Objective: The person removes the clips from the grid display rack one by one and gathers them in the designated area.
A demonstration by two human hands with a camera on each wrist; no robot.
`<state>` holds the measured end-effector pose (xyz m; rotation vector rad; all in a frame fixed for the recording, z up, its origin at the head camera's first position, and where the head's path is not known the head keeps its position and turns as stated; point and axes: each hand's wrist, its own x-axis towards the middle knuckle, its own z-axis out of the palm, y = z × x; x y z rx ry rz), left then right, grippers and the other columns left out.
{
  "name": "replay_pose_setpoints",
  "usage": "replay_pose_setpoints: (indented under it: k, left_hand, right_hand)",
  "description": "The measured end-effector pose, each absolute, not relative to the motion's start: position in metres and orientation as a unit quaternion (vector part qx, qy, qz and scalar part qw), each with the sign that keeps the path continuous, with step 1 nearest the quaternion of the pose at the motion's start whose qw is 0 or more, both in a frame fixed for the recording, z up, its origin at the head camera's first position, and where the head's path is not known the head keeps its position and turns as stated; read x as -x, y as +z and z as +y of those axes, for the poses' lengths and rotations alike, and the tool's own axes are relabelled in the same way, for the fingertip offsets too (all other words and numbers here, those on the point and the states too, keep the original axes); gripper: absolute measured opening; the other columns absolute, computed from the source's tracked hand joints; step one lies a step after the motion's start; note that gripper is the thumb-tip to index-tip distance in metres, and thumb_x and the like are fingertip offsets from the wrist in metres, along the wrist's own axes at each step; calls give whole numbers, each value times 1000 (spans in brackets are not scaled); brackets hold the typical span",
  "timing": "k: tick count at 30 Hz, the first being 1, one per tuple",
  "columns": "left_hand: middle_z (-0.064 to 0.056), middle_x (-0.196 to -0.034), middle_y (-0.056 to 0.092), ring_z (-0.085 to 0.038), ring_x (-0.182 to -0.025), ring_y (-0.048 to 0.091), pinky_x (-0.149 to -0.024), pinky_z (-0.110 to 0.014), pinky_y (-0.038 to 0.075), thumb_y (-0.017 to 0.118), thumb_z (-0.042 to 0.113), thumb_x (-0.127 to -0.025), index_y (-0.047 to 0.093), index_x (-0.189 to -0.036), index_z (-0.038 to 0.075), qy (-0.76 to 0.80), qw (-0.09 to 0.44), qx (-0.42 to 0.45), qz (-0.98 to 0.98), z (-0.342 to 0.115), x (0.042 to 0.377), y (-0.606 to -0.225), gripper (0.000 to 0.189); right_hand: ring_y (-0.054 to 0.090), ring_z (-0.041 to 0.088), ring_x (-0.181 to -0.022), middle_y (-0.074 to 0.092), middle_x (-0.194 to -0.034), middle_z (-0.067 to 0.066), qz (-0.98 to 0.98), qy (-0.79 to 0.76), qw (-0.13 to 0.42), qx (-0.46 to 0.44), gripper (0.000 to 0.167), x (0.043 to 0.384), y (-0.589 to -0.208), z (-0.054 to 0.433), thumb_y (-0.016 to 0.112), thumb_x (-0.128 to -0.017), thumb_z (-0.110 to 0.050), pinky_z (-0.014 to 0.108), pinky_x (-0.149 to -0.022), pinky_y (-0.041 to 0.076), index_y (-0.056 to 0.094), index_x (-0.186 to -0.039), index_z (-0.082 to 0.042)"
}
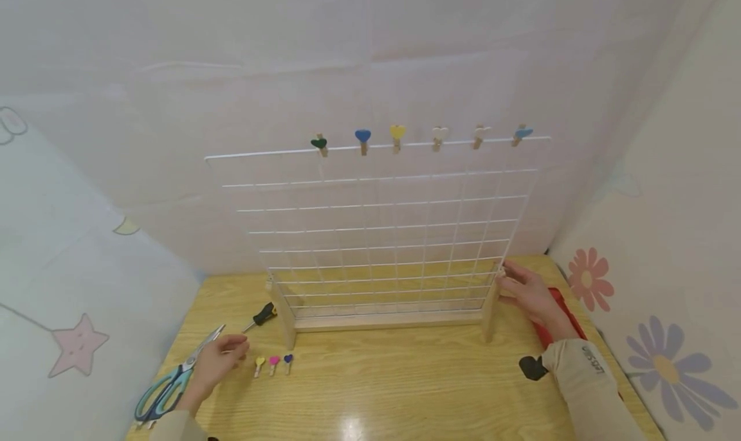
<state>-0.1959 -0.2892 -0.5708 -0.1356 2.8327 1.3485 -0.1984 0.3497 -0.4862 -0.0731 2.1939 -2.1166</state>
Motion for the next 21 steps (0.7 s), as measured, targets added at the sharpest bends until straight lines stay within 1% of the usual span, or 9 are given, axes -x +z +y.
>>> replay_pose_setpoints:
  k: [5, 7, 9, 11, 14, 18, 21]
  left_hand:
    - [-17, -102, 68, -20, -81, 68, -62, -22, 53, 64, 13, -92, 65, -111, -3, 453, -5, 42, 891, -283, 200, -554, 25]
    - [-16, -102, 68, -21, -82, 68, -63, -22, 54, 65, 14, -92, 64, -113, -2, 468, -11, 36, 883, -280, 203, -548, 26]
    - [-17, -104, 67, -23, -85, 69, -66, -25, 55, 65, 15, -92, 63, -115, -2, 486, -15, 23, 873, -276, 206, -540, 28]
    - [-18, -106, 67, -25, -88, 68, -69, -28, 57, 65, 17, -93, 62, -117, -1, 502, -20, 13, 864, -272, 209, -531, 30]
    - [-18, -109, 66, -23, -89, 68, -72, -31, 57, 67, 20, -92, 62, -118, 0, 523, -28, -5, 852, -263, 215, -514, 33]
    - [-17, -109, 66, -17, -88, 67, -71, -27, 56, 68, 22, -91, 63, -118, 2, 528, -39, -42, 847, -247, 222, -484, 34]
    - [-14, -107, 67, -18, -90, 67, -72, -23, 55, 69, 22, -91, 64, -117, 3, 511, -51, -86, 854, -232, 225, -459, 33]
  right_hand:
    - [58, 1, -103, 48, -117, -14, 719, -692, 47, 28, 68, 198, -486, 349, 53, -99, -11, 35, -86, 54, 11, -147, 13]
    - [58, 0, -102, 49, -117, -16, 717, -695, 47, 34, 67, 198, -486, 350, 53, -99, -10, 33, -85, 54, 13, -147, 11]
    - [59, 1, -102, 51, -116, -15, 708, -704, 43, 36, 64, 198, -487, 350, 54, -98, -9, 33, -83, 55, 18, -148, 8]
    - [59, 2, -103, 53, -116, -15, 701, -711, 42, 38, 59, 199, -489, 351, 54, -98, -9, 32, -83, 55, 25, -149, 3]
    - [59, 3, -103, 55, -116, -15, 691, -720, 41, 39, 53, 200, -491, 352, 54, -98, -7, 31, -82, 55, 34, -147, -4]
    - [59, 2, -103, 54, -117, -15, 692, -720, 44, 42, 55, 201, -493, 353, 53, -99, -7, 31, -83, 55, 30, -148, -1]
    - [59, 1, -103, 53, -117, -16, 696, -716, 45, 40, 58, 201, -493, 353, 54, -99, -9, 30, -83, 54, 28, -149, 1]
